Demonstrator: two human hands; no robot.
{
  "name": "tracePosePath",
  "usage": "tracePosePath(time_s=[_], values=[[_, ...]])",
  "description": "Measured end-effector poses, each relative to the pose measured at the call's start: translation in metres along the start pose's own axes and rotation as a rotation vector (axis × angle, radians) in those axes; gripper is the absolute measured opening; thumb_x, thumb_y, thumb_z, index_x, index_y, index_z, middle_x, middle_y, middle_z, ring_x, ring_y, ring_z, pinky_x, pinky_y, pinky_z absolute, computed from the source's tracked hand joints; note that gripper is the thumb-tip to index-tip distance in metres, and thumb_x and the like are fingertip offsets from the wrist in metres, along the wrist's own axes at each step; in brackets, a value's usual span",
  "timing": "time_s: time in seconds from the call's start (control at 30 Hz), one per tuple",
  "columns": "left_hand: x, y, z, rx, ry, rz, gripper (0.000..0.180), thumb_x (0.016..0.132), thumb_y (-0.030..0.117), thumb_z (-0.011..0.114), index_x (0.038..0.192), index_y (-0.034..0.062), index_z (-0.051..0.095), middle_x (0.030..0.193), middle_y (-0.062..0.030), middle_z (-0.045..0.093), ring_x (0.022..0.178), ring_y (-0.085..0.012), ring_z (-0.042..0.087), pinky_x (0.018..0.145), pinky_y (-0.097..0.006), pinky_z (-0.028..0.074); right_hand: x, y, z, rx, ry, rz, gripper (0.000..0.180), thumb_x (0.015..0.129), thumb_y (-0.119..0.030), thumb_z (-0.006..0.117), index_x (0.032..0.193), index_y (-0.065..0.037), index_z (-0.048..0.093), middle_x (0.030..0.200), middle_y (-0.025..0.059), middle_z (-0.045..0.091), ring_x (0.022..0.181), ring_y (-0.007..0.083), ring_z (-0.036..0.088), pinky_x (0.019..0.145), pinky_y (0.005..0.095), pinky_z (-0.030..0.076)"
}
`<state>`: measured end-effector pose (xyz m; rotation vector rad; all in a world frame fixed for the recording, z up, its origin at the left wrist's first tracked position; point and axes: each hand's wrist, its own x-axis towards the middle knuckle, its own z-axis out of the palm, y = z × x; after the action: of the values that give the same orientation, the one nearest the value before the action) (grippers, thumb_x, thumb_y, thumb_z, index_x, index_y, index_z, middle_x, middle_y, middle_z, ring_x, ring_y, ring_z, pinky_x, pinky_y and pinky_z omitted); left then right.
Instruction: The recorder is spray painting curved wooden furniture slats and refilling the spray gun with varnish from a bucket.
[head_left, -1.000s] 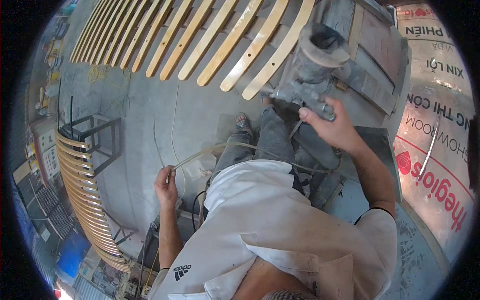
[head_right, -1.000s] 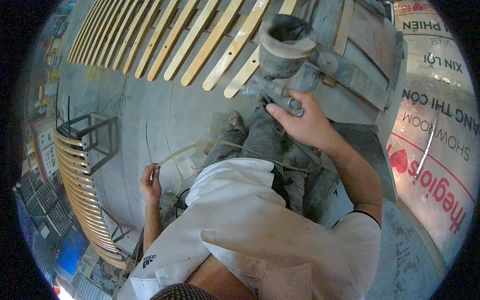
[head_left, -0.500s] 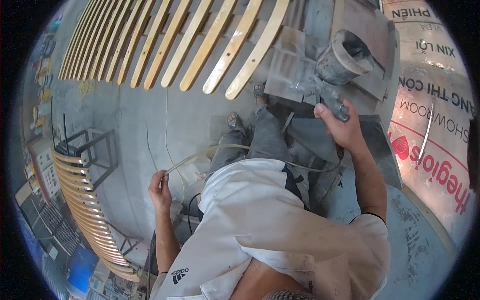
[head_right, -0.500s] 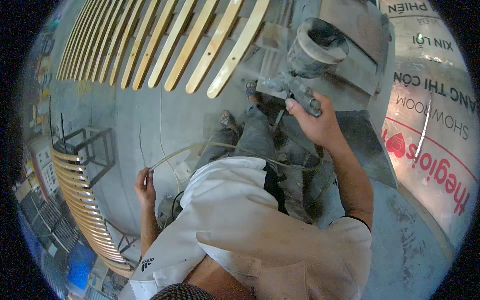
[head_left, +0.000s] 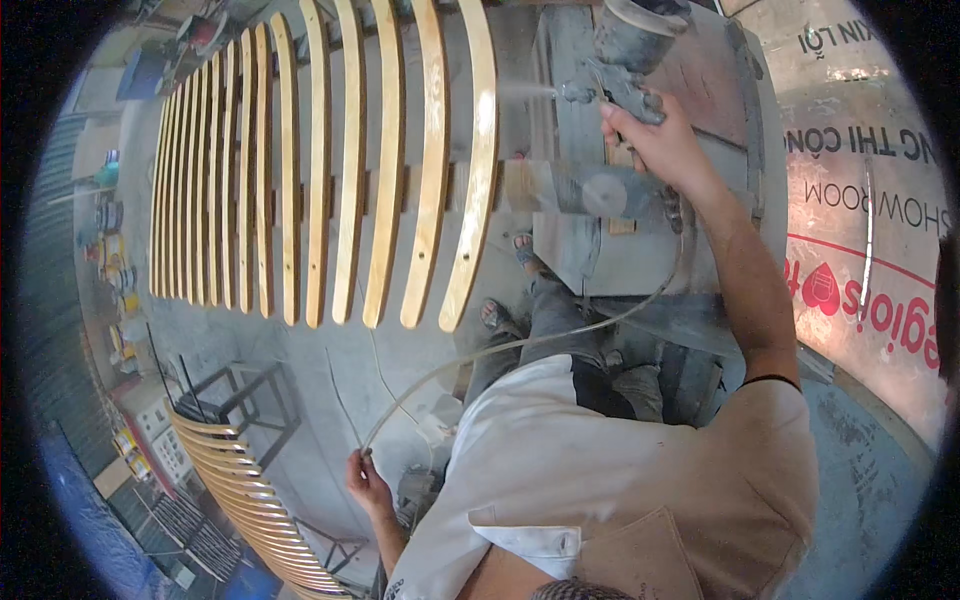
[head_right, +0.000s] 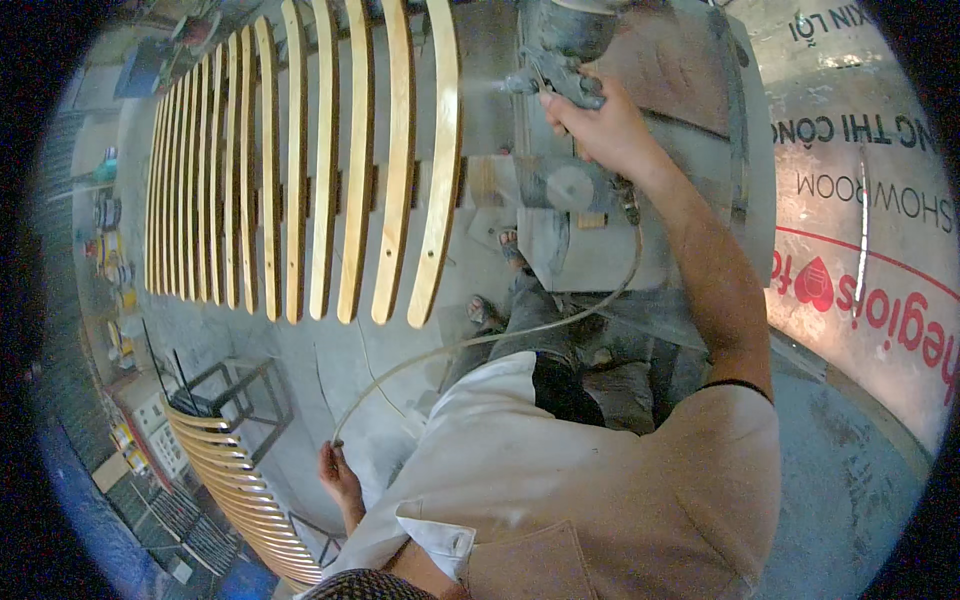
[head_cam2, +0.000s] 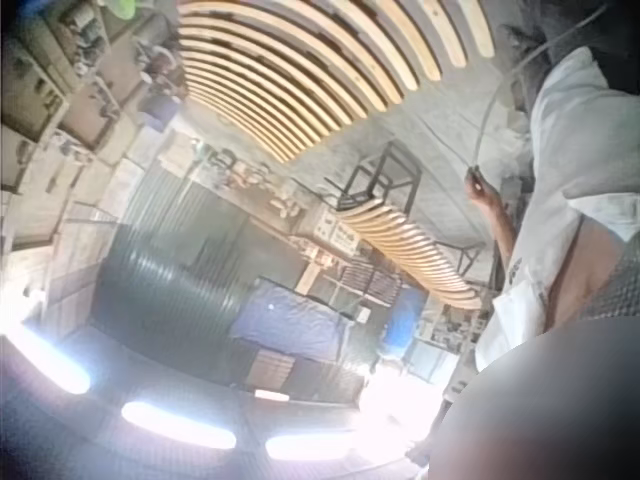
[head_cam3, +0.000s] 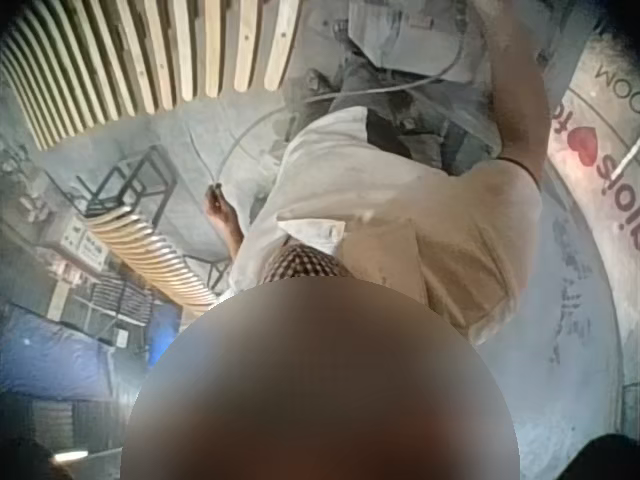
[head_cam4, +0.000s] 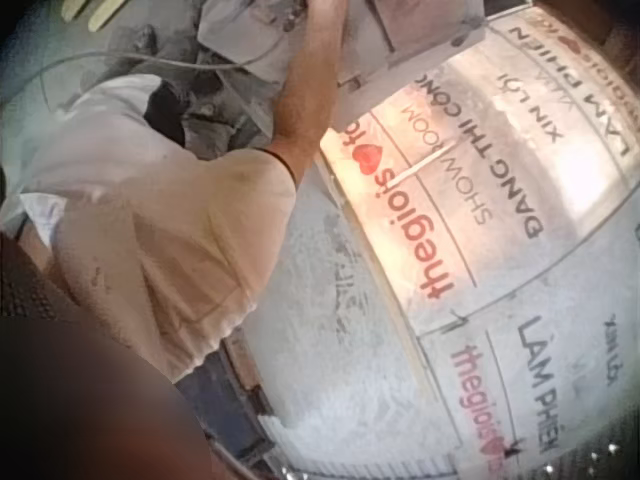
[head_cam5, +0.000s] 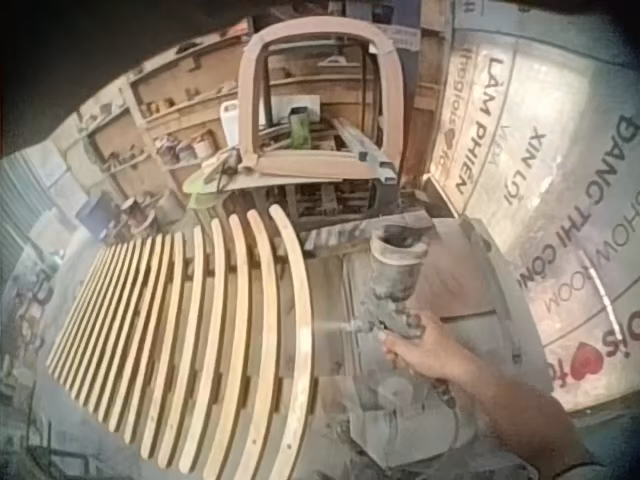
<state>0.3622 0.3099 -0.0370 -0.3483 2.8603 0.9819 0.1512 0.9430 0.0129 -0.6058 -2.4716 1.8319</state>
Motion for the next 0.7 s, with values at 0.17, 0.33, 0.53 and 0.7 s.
tracePosePath(time_s=[0.17,0.33,0.53,0.7], values=[[0.007,0.047,0.016,0.000,-0.016,-0.075,0.012,0.093,0.000,0.056,0.102,-0.0039,0.062,0.089,-0.0117,0.065,0.082,-0.0199,0.061,0.074,-0.031,0.049,0.097,0.010,-0.024,0.035,0.000,-0.059,0.023,0.091,-0.030,0.064,0.089,-0.007,0.061,0.070,-0.0033,0.060,0.053,0.0046,0.051,0.040,0.0231,0.039],[0.010,0.102,0.027,0.010,0.028,-0.071,0.011,0.092,-0.001,0.056,0.100,-0.0044,0.062,0.087,-0.0117,0.064,0.081,-0.0200,0.060,0.073,-0.031,0.048,0.188,-0.008,-0.037,-0.057,0.025,-0.130,0.024,0.091,-0.030,0.064,0.090,-0.006,0.061,0.072,-0.0008,0.063,0.054,0.0070,0.054,0.040,0.0255,0.042],[0.012,0.156,0.043,0.029,0.068,-0.086,0.009,0.089,-0.002,0.057,0.096,-0.0039,0.061,0.084,-0.0118,0.061,0.077,-0.0202,0.057,0.071,-0.031,0.046,0.293,-0.041,-0.032,-0.031,0.021,-0.200,0.023,0.092,-0.031,0.062,0.086,-0.008,0.062,0.072,-0.0041,0.062,0.061,0.0045,0.055,0.043,0.0235,0.040],[0.021,0.203,0.050,0.022,0.024,-0.149,0.012,0.092,0.000,0.053,0.097,-0.0044,0.062,0.090,-0.0100,0.063,0.086,-0.0185,0.059,0.079,-0.032,0.047,0.371,-0.066,-0.023,-0.031,0.097,-0.139,0.022,0.091,-0.020,0.061,0.106,-0.004,0.061,0.069,0.0047,0.061,0.051,0.0130,0.055,0.043,0.0292,0.044]])
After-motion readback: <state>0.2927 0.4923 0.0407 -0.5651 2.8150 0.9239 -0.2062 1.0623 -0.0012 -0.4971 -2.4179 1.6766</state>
